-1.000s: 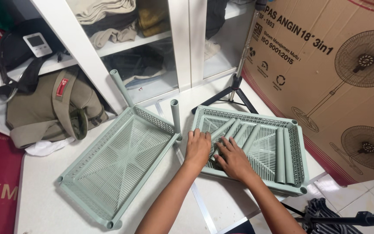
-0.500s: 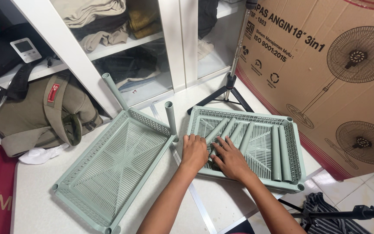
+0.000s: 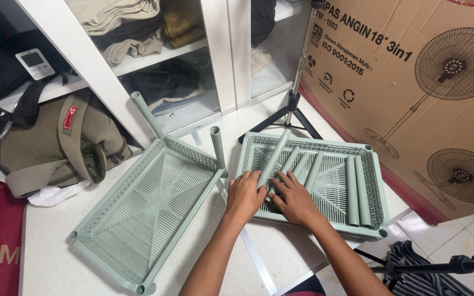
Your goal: The person assembles a plastic storage rack on a white table. They insert green plastic tube legs into the corner sockets of perforated basket trays one at a time, then lift and stack the baskets on top of each other to build up the rack.
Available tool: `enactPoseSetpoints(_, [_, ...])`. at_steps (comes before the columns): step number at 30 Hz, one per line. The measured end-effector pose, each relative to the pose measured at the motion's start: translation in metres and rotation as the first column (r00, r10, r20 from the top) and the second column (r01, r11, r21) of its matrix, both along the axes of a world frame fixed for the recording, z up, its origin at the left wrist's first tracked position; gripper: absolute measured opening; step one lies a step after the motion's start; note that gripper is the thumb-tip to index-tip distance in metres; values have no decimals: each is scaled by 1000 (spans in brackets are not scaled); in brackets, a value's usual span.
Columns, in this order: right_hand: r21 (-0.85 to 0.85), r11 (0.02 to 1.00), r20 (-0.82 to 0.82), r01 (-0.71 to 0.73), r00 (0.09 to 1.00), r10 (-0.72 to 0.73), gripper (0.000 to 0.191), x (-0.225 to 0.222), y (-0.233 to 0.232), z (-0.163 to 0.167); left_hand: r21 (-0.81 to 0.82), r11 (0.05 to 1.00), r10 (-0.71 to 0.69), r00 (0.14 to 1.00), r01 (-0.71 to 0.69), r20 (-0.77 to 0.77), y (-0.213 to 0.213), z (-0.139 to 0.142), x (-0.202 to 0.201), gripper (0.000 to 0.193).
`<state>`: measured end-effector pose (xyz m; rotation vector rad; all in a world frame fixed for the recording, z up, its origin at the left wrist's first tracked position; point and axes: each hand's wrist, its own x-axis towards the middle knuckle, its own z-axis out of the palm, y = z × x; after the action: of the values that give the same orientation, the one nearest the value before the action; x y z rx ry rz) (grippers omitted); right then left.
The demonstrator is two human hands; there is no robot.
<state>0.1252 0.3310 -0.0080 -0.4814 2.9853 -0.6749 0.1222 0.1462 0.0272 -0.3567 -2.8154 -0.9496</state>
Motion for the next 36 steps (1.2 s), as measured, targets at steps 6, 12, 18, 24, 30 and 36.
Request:
enactPoseSetpoints(6, [-59,998,15,22,1000,-21,58,2,1,6,146,989,-28,999,21,47,-8,20,9,49])
enactPoseSetpoints(12, [-149,989,-189,1,981,-30,34,7,-2,29,274,962,-4,997,26,-81,-23,40,21,48])
enactPoseSetpoints(18, [-283,959,-284,-14,956,-70,23,17,-4,71,257,966,7,991,27,-131,-38,67,34,47])
enactPoseSetpoints(24, [-134,975,-654,-178,755,48,53,21,-16,102,320,945,-78,997,69,14,-50,91,52,49])
enactPoseSetpoints(30, [-11,992,-680,-129,728,87,46,23,-16,105,505,846,-178,983,172,-36,-66,80,51,44])
enactPoseSetpoints(36, [-114,970,-543,-213,832,118,34,31,-17,93,895,423,-347,938,142,16,-74,46,47,54])
